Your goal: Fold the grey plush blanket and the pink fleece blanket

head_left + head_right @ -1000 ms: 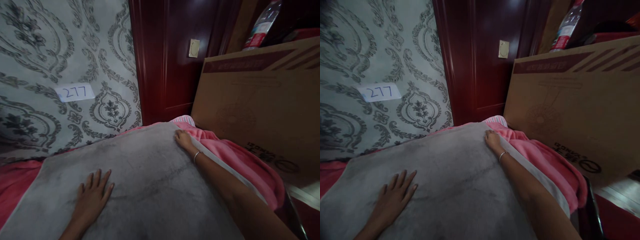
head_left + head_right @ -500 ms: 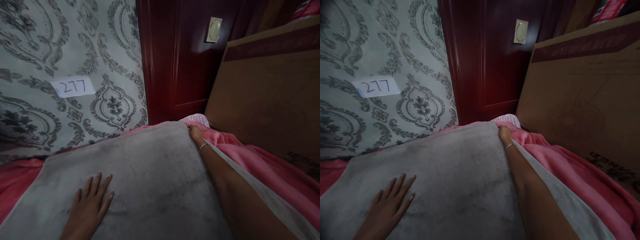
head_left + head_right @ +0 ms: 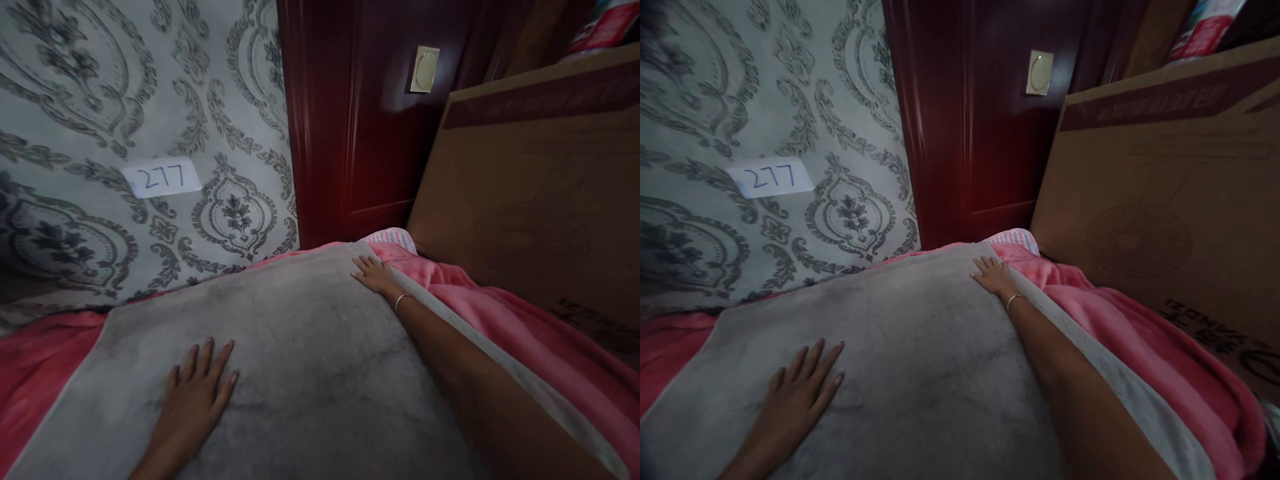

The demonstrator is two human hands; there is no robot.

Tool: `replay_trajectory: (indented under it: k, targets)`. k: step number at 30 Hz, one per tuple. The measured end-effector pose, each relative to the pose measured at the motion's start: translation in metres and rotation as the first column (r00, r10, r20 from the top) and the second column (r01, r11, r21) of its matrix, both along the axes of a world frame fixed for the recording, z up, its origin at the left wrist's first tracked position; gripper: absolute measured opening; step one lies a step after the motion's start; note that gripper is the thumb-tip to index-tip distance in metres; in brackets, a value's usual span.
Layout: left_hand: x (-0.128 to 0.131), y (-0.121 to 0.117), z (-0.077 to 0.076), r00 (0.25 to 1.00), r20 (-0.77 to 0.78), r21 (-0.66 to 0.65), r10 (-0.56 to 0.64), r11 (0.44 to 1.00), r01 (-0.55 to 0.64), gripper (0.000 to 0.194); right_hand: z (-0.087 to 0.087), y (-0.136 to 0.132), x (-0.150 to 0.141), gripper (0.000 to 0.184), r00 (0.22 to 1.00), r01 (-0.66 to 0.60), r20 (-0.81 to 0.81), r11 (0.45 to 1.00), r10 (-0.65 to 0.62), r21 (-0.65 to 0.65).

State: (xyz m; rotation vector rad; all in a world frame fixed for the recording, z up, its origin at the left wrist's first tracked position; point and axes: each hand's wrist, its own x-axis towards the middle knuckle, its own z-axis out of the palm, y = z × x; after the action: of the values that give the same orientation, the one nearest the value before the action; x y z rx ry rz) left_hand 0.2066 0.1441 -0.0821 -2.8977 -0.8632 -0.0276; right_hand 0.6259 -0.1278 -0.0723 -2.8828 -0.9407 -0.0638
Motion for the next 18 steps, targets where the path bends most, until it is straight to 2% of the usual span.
replay_trajectory:
  k: [3,5,9,13,16,18]
  targets:
    - [0.001,-0.006,0.008,1.0,-0.002,0.001,-0.006,1.0,0.006,0.066,0.011,-0.017,-0.004,0.066,0.996,0.054,-0.07,0.998,-0.057,-0.041]
    - [0.001,-0.009,0.011,1.0,0.012,-0.006,-0.014,1.0,0.014,0.065,0.012,-0.038,-0.015,0.067,0.992,0.093,-0.082,0.994,-0.098,-0.058]
    - [0.001,-0.014,0.017,1.0,0.007,-0.026,-0.02,0.999,0.02,0.065,-0.006,-0.089,-0.058,0.066,0.992,0.125,-0.022,0.99,-0.126,-0.058]
    - [0.001,-0.025,0.027,0.998,0.043,-0.015,-0.036,0.999,0.037,0.063,-0.028,-0.141,-0.112,0.065,0.977,0.212,0.004,0.977,-0.212,-0.011]
    - [-0.004,-0.03,0.035,0.995,0.071,-0.031,-0.069,0.997,0.071,0.062,-0.036,-0.178,-0.147,0.068,0.958,0.285,0.004,0.958,-0.285,-0.016]
    - [-0.016,-0.028,0.04,0.997,0.026,-0.082,-0.073,0.994,0.075,0.063,-0.038,-0.201,-0.168,0.069,0.951,0.309,0.006,0.95,-0.309,-0.043]
